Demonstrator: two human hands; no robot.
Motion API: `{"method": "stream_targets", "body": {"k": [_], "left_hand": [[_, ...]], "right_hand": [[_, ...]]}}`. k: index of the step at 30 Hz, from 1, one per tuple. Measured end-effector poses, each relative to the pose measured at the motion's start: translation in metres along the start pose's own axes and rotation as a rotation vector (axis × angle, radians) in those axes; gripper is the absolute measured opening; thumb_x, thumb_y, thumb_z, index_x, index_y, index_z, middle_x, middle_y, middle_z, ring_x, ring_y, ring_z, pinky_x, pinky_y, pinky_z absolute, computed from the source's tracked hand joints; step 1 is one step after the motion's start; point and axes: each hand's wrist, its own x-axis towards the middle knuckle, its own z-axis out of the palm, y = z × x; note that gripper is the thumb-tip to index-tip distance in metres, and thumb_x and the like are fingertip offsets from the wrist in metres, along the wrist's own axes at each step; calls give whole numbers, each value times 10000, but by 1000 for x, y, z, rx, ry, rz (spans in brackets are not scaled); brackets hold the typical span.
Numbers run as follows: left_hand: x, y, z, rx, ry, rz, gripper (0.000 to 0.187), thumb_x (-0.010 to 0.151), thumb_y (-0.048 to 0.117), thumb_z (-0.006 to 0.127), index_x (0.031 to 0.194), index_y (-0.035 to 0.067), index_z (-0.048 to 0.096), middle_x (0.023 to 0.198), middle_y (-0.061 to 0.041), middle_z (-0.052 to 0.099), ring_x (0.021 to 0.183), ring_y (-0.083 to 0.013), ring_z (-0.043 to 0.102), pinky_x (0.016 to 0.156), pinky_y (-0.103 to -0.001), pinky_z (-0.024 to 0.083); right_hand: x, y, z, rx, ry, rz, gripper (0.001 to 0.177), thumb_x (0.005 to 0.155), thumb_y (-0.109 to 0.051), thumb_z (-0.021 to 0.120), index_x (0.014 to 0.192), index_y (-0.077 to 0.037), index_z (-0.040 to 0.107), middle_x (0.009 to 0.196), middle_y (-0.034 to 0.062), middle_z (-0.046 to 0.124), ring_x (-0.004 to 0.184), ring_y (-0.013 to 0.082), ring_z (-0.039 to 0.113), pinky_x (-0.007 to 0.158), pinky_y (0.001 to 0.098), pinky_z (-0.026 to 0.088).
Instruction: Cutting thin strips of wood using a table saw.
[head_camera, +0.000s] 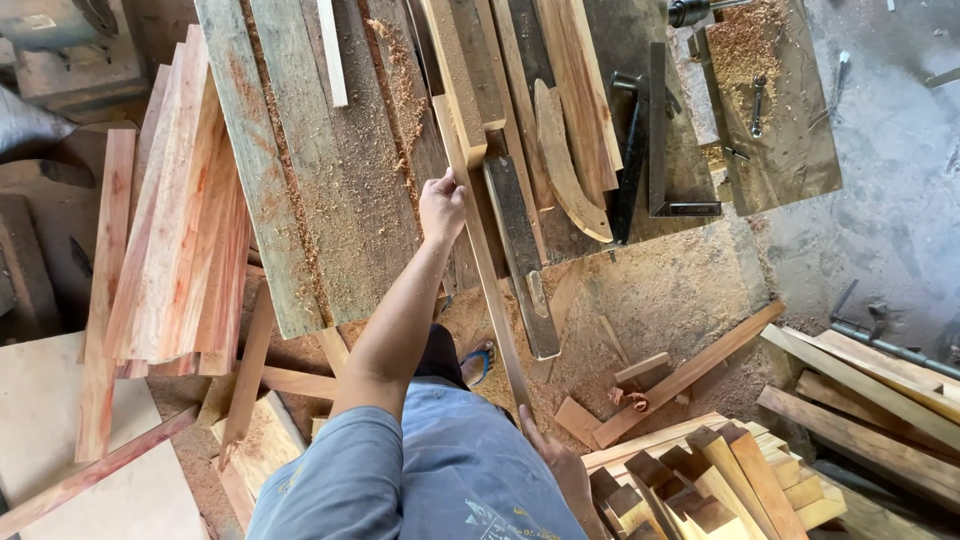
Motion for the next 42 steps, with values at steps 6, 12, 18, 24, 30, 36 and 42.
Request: {"method": "stream_targets", "body": {"k": [6, 12, 18, 24, 30, 36, 42], "left_hand": [[5, 3, -2, -3, 11, 15, 332, 975, 196, 698, 1298, 119, 705, 1085, -39, 622, 911, -120, 656, 847, -264, 569], [9, 9, -6, 1, 9, 12, 370, 953, 211, 709, 1314, 129, 695, 1044, -31, 618, 875, -120, 649, 812, -277, 573], [14, 13, -7, -6, 19, 15, 350, 950, 203, 712, 1294, 136, 712, 1042, -40, 624, 874, -131, 656, 822, -284, 569], [26, 12, -7, -2, 39, 61, 323, 953, 188, 718, 1266, 113, 732, 1022, -60, 633, 912, -163, 672, 861, -314, 560], [37, 9, -5, -7, 47, 53, 368, 941, 202, 725, 1299, 122, 703, 1021, -60, 633, 906, -164, 673, 860, -308, 555], [40, 9, -3, 16, 49, 70, 354, 956, 201, 715, 1304, 136, 703, 1056, -50, 631, 926, -153, 650, 857, -301, 553], [-23, 2, 2, 61, -26, -5, 257, 998, 167, 674, 1248, 126, 720, 1085, -57, 607, 925, -156, 594, 843, -292, 549]], "right_hand": [[95, -4, -59, -76, -58, 28, 731, 968, -464, 628, 1600, -326, 288, 896, 72, 628, 821, 220, 719, 785, 344, 630], [128, 27, -41, -129, -13, -2, 701, 965, -453, 633, 1585, -358, 320, 834, 49, 604, 769, 202, 711, 738, 352, 633], [133, 39, -27, -123, 171, -115, 631, 940, -353, 639, 1534, -353, 428, 816, 41, 583, 763, 199, 700, 677, 365, 634], [141, 26, -42, -106, 185, -130, 608, 931, -315, 642, 1513, -317, 464, 822, 39, 592, 764, 202, 709, 668, 366, 641], [152, 31, -37, -125, 167, -126, 568, 956, -323, 642, 1500, -314, 478, 818, 31, 606, 759, 189, 719, 649, 337, 653], [164, 43, -20, -129, 155, -135, 569, 965, -330, 653, 1503, -307, 468, 814, 14, 626, 726, 155, 721, 648, 295, 654], [162, 30, -41, -167, 196, -179, 572, 957, -333, 647, 1502, -304, 478, 795, 30, 628, 722, 172, 716, 628, 310, 643]]}}
